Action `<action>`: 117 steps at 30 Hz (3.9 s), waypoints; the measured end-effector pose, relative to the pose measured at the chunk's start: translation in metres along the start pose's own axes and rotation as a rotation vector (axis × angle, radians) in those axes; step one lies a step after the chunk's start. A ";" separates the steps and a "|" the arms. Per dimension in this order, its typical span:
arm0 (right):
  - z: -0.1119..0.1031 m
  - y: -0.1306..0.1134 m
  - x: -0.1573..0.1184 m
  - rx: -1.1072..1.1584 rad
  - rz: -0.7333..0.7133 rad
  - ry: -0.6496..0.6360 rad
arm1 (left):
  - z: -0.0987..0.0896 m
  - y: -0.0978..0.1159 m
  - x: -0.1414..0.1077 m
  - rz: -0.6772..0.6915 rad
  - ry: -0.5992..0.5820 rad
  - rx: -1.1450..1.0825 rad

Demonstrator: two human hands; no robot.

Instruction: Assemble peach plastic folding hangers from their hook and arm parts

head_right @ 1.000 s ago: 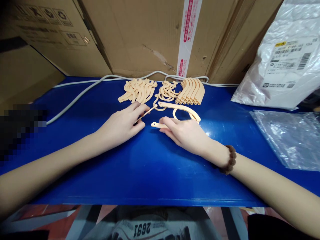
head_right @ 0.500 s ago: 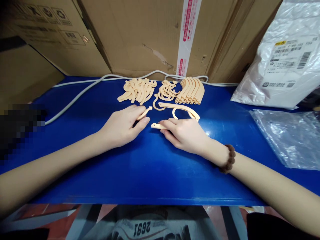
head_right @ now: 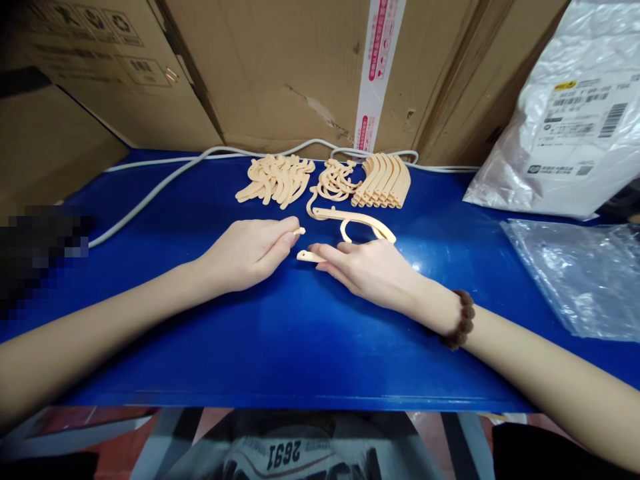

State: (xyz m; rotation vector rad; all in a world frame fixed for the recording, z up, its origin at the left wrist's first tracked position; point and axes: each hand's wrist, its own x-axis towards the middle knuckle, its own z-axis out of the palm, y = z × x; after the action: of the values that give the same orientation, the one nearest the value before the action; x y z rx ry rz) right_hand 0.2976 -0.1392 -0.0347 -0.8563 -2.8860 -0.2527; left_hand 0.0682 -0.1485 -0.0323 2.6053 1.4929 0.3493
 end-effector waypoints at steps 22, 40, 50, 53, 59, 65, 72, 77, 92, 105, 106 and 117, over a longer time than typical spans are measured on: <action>0.001 0.017 -0.001 -0.101 -0.074 0.030 | -0.002 0.001 -0.001 -0.045 -0.040 0.059; 0.004 0.016 -0.001 -0.097 -0.074 0.090 | -0.003 0.000 0.001 0.071 -0.092 0.078; 0.004 0.014 -0.001 -0.084 -0.043 0.121 | -0.003 -0.002 0.000 0.159 -0.105 0.082; 0.004 0.013 -0.001 -0.044 -0.030 0.119 | -0.001 -0.002 0.001 0.173 -0.093 0.185; 0.004 0.014 -0.001 0.047 -0.030 0.153 | 0.002 0.000 0.001 0.181 -0.066 0.305; 0.004 0.014 -0.001 0.057 -0.024 0.099 | 0.004 0.000 -0.001 0.217 -0.029 0.331; 0.005 0.015 -0.001 0.062 -0.019 0.086 | 0.004 0.000 0.000 0.209 -0.048 0.356; 0.005 0.015 -0.001 0.066 -0.015 0.086 | 0.004 0.001 -0.001 0.202 -0.050 0.372; 0.005 0.014 0.000 0.080 0.023 0.051 | 0.003 0.001 0.000 0.233 -0.006 0.464; -0.001 0.018 0.002 0.306 0.053 0.002 | -0.002 0.004 -0.001 0.304 0.089 0.529; -0.001 0.018 0.003 0.327 0.053 -0.001 | -0.003 0.004 -0.001 0.301 0.091 0.534; 0.004 0.018 0.000 0.212 0.068 0.009 | 0.001 0.000 0.000 0.274 0.039 0.488</action>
State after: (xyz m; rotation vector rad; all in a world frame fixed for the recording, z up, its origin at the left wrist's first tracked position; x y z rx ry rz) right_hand 0.3073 -0.1236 -0.0366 -0.9091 -2.8031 0.0553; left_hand 0.0683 -0.1484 -0.0329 3.2133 1.3711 0.0600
